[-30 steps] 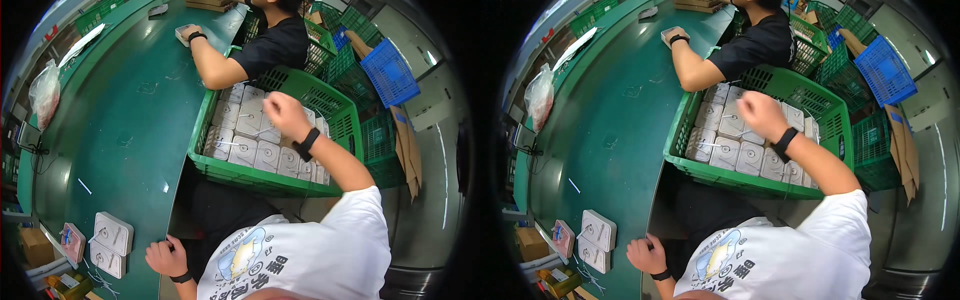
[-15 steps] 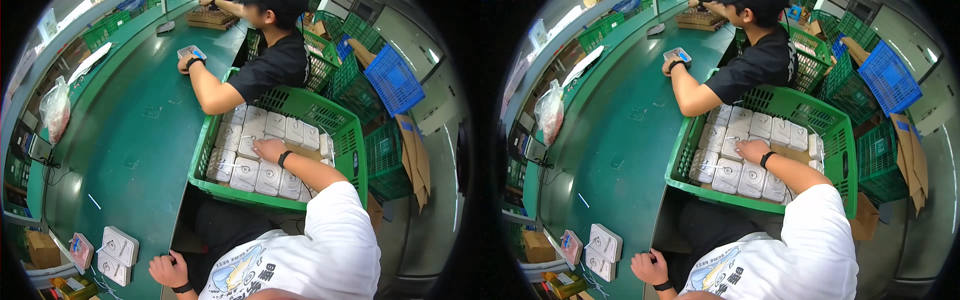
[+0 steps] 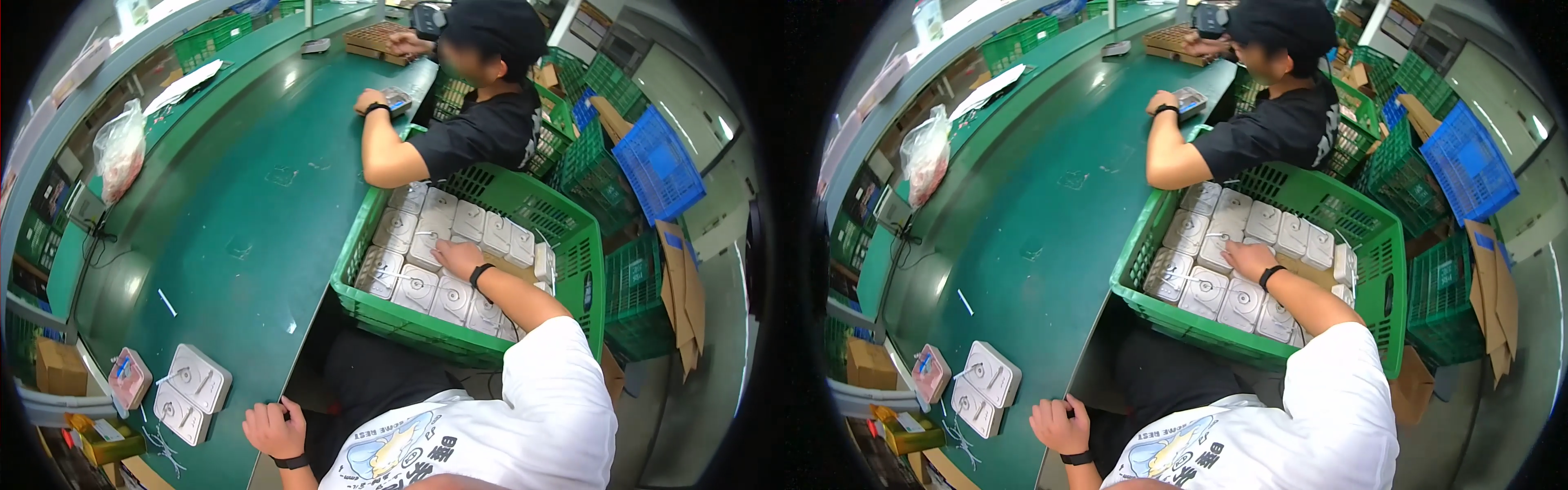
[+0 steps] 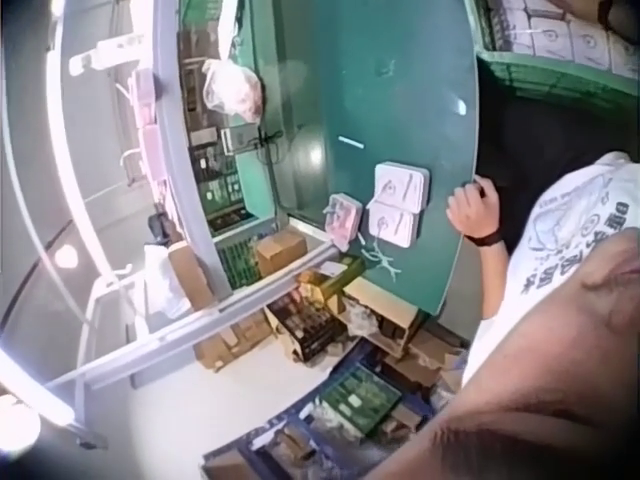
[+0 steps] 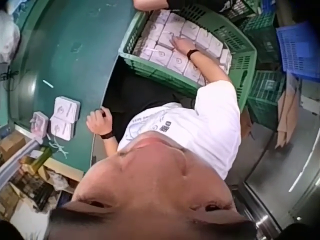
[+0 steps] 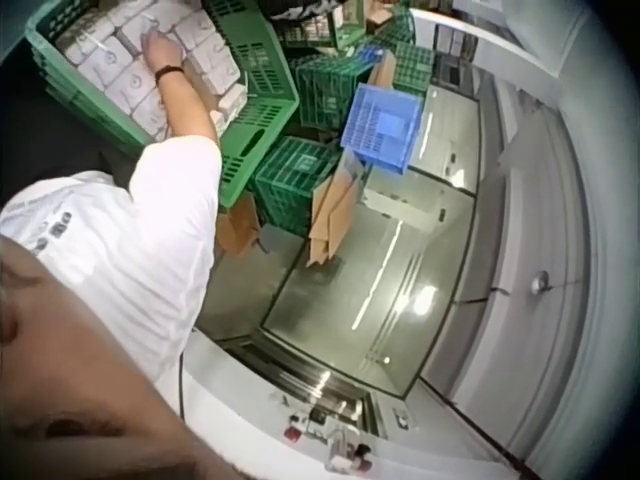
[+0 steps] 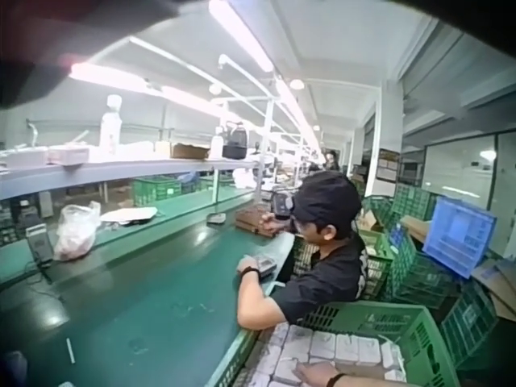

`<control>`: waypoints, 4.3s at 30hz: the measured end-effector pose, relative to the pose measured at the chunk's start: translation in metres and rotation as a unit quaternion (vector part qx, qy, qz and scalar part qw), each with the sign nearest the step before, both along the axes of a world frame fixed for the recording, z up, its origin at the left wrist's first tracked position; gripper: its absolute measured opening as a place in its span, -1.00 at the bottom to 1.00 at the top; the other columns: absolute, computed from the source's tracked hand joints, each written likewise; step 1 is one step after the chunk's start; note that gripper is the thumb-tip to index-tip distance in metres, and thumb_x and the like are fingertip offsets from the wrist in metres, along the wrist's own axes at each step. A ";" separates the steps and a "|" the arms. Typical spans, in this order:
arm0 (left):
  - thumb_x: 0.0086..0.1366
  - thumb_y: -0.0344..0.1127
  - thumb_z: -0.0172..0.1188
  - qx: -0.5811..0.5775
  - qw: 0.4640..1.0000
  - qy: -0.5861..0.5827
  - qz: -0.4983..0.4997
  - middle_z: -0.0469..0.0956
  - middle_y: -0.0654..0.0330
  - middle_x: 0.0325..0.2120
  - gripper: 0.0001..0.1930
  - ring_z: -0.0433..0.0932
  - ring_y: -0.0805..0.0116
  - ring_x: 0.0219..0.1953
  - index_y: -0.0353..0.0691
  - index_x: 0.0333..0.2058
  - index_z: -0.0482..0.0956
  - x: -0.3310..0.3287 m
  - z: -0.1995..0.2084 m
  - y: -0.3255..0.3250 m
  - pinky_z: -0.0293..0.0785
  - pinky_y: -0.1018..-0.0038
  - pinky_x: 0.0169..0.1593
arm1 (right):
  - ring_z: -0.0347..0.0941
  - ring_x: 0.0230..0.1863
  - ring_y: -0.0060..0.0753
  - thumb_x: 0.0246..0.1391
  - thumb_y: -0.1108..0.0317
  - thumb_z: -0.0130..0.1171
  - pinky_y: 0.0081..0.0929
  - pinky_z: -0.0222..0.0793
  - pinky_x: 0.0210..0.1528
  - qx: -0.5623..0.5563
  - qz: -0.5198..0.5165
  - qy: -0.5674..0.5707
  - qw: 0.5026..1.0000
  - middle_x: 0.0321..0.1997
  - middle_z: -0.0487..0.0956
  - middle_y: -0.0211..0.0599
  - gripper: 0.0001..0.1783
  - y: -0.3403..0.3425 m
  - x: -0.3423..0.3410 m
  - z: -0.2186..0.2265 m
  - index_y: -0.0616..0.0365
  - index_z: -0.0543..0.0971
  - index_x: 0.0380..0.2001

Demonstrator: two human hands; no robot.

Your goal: The person assembles white electronic devices by inserting a small component into the center and threading a white wire through the housing. They then place the completed units into a green crate and repeat the process with additional devices.

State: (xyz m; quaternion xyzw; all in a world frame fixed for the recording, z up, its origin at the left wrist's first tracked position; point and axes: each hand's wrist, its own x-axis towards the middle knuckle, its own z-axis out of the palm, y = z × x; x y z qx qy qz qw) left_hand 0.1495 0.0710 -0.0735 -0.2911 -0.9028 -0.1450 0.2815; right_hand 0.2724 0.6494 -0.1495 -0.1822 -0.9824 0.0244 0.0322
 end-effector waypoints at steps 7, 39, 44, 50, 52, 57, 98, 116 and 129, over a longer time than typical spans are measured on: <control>0.22 -0.34 0.52 0.006 1.000 -0.014 -0.005 0.35 0.21 -0.50 -0.60 0.41 0.06 -0.42 -0.02 -0.54 0.36 0.004 0.002 0.003 0.20 0.13 -0.33 | 0.65 -0.33 -0.34 0.66 0.17 0.23 -0.29 0.57 -0.21 -0.278 -0.094 0.180 0.939 -0.29 0.72 -0.21 -0.74 0.013 0.045 0.066 0.16 0.63 -0.05; 0.21 -0.28 0.53 0.057 0.984 -0.164 -0.026 0.45 0.24 -0.50 -0.74 0.50 0.14 -0.39 -0.05 -0.50 0.56 -0.008 0.052 -0.006 0.33 0.21 -0.29 | 0.69 -0.23 0.04 0.48 0.09 0.35 -0.08 0.65 -0.19 -0.100 0.592 0.109 0.792 -0.16 0.71 -0.15 -0.71 -0.307 -0.315 0.178 0.08 0.60 -0.15; 0.27 -0.38 0.52 0.140 0.885 -0.426 -0.122 0.61 0.15 -0.40 -0.86 0.62 0.02 -0.26 -0.17 -0.37 0.69 -0.063 0.120 0.003 0.53 0.17 -0.09 | 0.59 0.25 0.21 0.17 0.06 0.55 0.05 0.55 0.34 -0.256 0.535 0.040 0.804 0.19 0.67 0.04 -0.50 -0.239 -0.322 0.192 0.07 0.74 0.09; 0.38 -0.44 0.45 0.107 0.959 -0.203 -0.166 0.66 0.04 -0.22 -0.76 0.65 0.07 -0.15 -0.29 -0.03 0.66 -0.202 0.126 0.041 0.58 0.27 -0.02 | 0.66 0.33 -0.06 -0.14 0.11 0.66 -0.01 0.50 0.41 -0.307 0.595 -0.207 0.713 0.09 0.87 -0.44 -0.51 -0.282 -0.401 0.161 -0.16 0.92 -0.03; 0.33 -0.48 0.50 0.090 0.926 -0.360 -0.074 0.68 0.08 -0.18 -0.68 0.68 0.10 -0.08 -0.29 0.02 0.63 -0.244 0.107 0.051 0.61 0.21 0.15 | 0.71 0.25 -0.05 -0.12 0.16 0.65 -0.05 0.54 0.37 -0.365 0.568 -0.294 0.677 0.20 0.86 -0.42 -0.48 -0.278 -0.421 0.156 -0.25 0.93 0.03; 0.35 -0.49 0.49 0.121 0.776 -0.608 -0.117 0.70 0.24 -0.18 -0.68 0.63 0.39 -0.14 -0.27 0.01 0.61 -0.293 0.084 0.058 0.58 0.36 0.05 | 0.70 0.27 -0.08 -0.10 0.16 0.65 -0.05 0.55 0.37 -0.363 0.565 -0.268 0.691 0.20 0.86 -0.42 -0.47 -0.254 -0.415 0.166 -0.33 0.94 0.05; 0.32 -0.57 0.52 0.222 0.767 -0.592 -0.113 0.74 0.39 -0.27 -0.78 0.62 0.67 -0.24 -0.26 -0.10 0.74 -0.309 0.076 0.041 0.49 0.62 -0.16 | 0.66 -0.06 -0.23 -0.08 0.29 0.49 -0.12 0.40 0.17 -0.215 0.612 0.092 0.756 -0.18 0.79 -0.48 -0.94 -0.263 -0.388 0.182 -0.05 0.79 -0.54; 0.41 -0.56 0.40 0.205 0.813 -0.543 -0.048 0.62 0.42 -0.42 -0.92 0.56 0.66 -0.40 -0.31 -0.17 0.71 -0.312 0.075 0.035 0.47 0.61 -0.29 | 0.80 -0.16 -0.05 0.01 0.40 0.52 -0.13 0.69 -0.05 -0.393 0.527 0.042 0.752 -0.24 0.82 -0.27 -0.80 -0.249 -0.414 0.158 0.08 0.76 -0.25; 0.40 -0.57 0.42 0.229 0.797 -0.557 -0.056 0.64 0.41 -0.44 -0.93 0.55 0.66 -0.38 -0.34 -0.19 0.72 -0.308 0.080 0.041 0.46 0.62 -0.24 | 0.82 -0.13 -0.11 0.05 0.42 0.53 -0.18 0.71 -0.07 -0.429 0.473 -0.003 0.770 -0.24 0.82 -0.23 -0.77 -0.252 -0.406 0.169 0.10 0.71 -0.20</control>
